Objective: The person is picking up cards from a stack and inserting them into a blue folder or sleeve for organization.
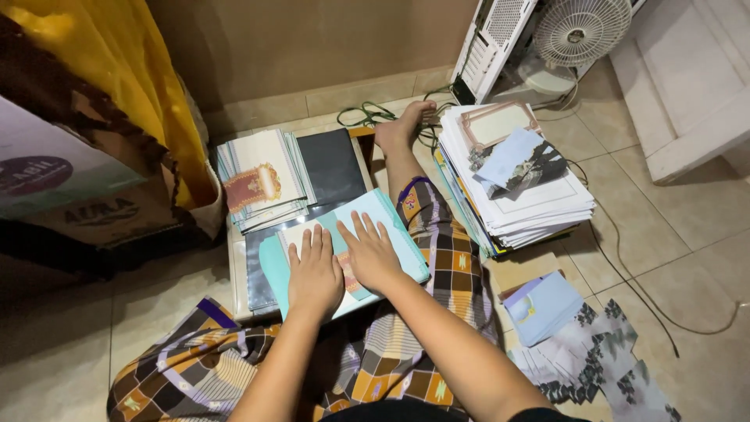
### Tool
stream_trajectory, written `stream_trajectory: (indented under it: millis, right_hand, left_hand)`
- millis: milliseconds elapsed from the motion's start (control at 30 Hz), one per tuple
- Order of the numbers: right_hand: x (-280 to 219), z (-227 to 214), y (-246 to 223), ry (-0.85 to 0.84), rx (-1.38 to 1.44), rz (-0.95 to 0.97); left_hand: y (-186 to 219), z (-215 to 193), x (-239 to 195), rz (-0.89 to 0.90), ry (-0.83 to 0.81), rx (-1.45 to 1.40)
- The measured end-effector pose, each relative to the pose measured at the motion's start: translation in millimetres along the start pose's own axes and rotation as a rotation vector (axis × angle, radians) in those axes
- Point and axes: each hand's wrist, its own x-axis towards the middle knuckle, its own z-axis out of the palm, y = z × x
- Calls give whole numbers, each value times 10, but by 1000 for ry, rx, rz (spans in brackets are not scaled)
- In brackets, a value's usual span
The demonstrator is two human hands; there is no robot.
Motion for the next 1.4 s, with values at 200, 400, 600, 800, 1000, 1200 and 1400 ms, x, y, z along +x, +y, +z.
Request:
stream_trajectory:
  millis: [200, 400, 600, 800, 1000, 1200, 1400]
  right_hand:
    - [183, 38, 16, 10, -15, -9]
    - [-493, 174, 34, 69, 9, -61]
    - [-536, 492, 45, 412, -130, -123]
    - [-560, 357, -210, 329, 14, -19]
    - [-481, 329, -67, 393, 241, 2]
    - [-306, 576, 383, 303, 1135, 235]
    - [-334, 405, 298, 193, 1618, 137]
  left_hand:
    - [-20, 100, 44, -6, 69, -37]
    - [-95, 252, 30, 44, 276, -121]
    - [-163, 355, 11, 100, 518, -192]
    - [-32, 78, -116, 149, 617, -411]
    - [-48, 119, -66, 162, 633, -364]
    - [-49, 152, -55, 215, 517, -121]
    - [-56, 151, -81, 316, 537, -171]
